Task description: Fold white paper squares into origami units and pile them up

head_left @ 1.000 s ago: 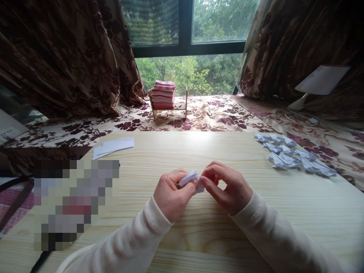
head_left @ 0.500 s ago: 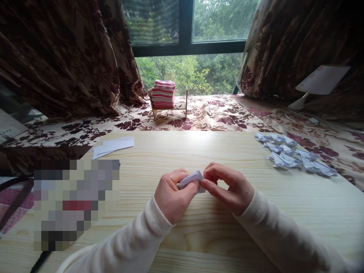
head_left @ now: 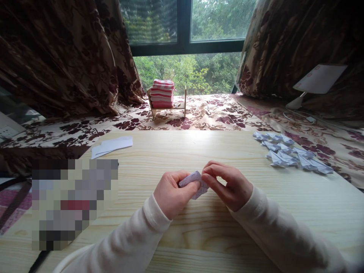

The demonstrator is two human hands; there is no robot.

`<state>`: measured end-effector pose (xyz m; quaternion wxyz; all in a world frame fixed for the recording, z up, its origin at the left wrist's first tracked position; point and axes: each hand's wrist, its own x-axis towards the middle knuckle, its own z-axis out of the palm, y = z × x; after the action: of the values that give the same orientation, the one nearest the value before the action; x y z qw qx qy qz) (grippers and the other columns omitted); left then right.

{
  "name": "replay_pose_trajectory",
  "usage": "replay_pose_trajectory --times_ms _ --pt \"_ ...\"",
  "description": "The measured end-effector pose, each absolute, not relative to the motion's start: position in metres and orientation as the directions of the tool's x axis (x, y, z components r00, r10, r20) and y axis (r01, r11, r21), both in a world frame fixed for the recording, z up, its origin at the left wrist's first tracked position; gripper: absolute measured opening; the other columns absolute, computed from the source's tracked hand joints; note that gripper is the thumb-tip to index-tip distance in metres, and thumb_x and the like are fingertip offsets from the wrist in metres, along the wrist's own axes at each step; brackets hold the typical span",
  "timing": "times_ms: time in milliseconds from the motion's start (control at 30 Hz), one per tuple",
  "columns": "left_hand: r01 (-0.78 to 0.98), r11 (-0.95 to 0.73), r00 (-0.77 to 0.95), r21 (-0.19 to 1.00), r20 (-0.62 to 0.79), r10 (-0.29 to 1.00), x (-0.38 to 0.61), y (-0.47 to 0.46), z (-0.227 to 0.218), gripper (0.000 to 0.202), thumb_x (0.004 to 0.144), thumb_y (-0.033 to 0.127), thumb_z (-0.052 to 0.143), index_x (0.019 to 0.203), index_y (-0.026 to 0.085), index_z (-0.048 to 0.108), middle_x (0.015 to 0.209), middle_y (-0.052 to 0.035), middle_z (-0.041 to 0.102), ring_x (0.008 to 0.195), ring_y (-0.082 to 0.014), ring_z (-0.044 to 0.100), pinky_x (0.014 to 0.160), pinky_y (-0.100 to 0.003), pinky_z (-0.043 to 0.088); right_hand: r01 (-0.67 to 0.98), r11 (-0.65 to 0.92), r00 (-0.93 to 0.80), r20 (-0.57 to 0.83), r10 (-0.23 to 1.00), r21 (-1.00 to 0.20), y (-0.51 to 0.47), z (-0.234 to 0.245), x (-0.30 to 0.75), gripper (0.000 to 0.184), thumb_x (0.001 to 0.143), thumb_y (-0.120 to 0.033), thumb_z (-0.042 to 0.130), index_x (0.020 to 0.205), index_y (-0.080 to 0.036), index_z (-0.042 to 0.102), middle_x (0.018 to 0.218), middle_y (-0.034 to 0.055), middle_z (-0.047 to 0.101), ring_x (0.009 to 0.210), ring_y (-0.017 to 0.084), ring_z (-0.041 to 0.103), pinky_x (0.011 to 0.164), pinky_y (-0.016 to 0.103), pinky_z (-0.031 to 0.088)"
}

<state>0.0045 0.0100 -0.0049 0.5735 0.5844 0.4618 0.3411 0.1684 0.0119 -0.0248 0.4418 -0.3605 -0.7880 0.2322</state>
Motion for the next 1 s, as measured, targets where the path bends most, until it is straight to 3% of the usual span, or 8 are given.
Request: replay_pose_trajectory --times_ms 200,367,700,1000 --pt "0.048 0.153 0.23 0.987 -0.16 0.96 0.0 0.018 -0.006 0.022 0.063 0.03 0.067 0.069 0.009 0.071 0.057 -0.0025 0.061 0.057 -0.0133 0.051 0.056 -0.025 0.04 0.433 0.691 -0.271 0.647 0.713 -0.579 0.01 -0.014 0.169 0.012 0.085 -0.012 0.049 0.089 -0.018 0.058 0.079 0.0048 0.059 0.067 0.013 0.054 0.057 0.026 0.046" --pt "-0.025 0.169 0.209 0.985 -0.16 0.965 -0.002 0.021 -0.012 0.025 0.061 0.033 0.071 0.071 0.01 0.072 0.062 -0.0042 0.066 0.06 -0.014 0.054 0.059 -0.026 0.043 0.479 0.69 -0.307 0.632 0.711 -0.543 0.008 -0.018 0.165 0.009 0.08 -0.014 0.055 0.087 -0.017 0.059 0.074 0.0037 0.056 0.062 0.013 0.051 0.055 0.027 0.045" --pt "0.064 0.161 0.292 0.985 -0.173 0.941 -0.002 0.019 -0.007 0.026 0.065 0.034 0.063 0.069 0.009 0.07 0.06 -0.0039 0.061 0.061 -0.0139 0.05 0.058 -0.025 0.04 0.486 0.664 -0.331 0.583 0.742 -0.568 0.007 -0.023 0.165 0.007 0.077 -0.011 0.054 0.074 -0.017 0.055 0.066 0.0012 0.053 0.057 0.011 0.048 0.053 0.024 0.042" --pt "0.136 0.088 0.299 0.987 -0.126 0.946 0.001 0.016 -0.006 0.015 0.067 0.021 0.057 0.062 0.01 0.066 0.054 0.0014 0.049 0.056 -0.0099 0.042 0.053 -0.022 0.033 0.507 0.663 -0.322 0.592 0.739 -0.551 0.007 -0.024 0.164 0.006 0.076 -0.011 0.054 0.074 -0.016 0.056 0.065 0.0011 0.053 0.058 0.011 0.048 0.053 0.024 0.042"
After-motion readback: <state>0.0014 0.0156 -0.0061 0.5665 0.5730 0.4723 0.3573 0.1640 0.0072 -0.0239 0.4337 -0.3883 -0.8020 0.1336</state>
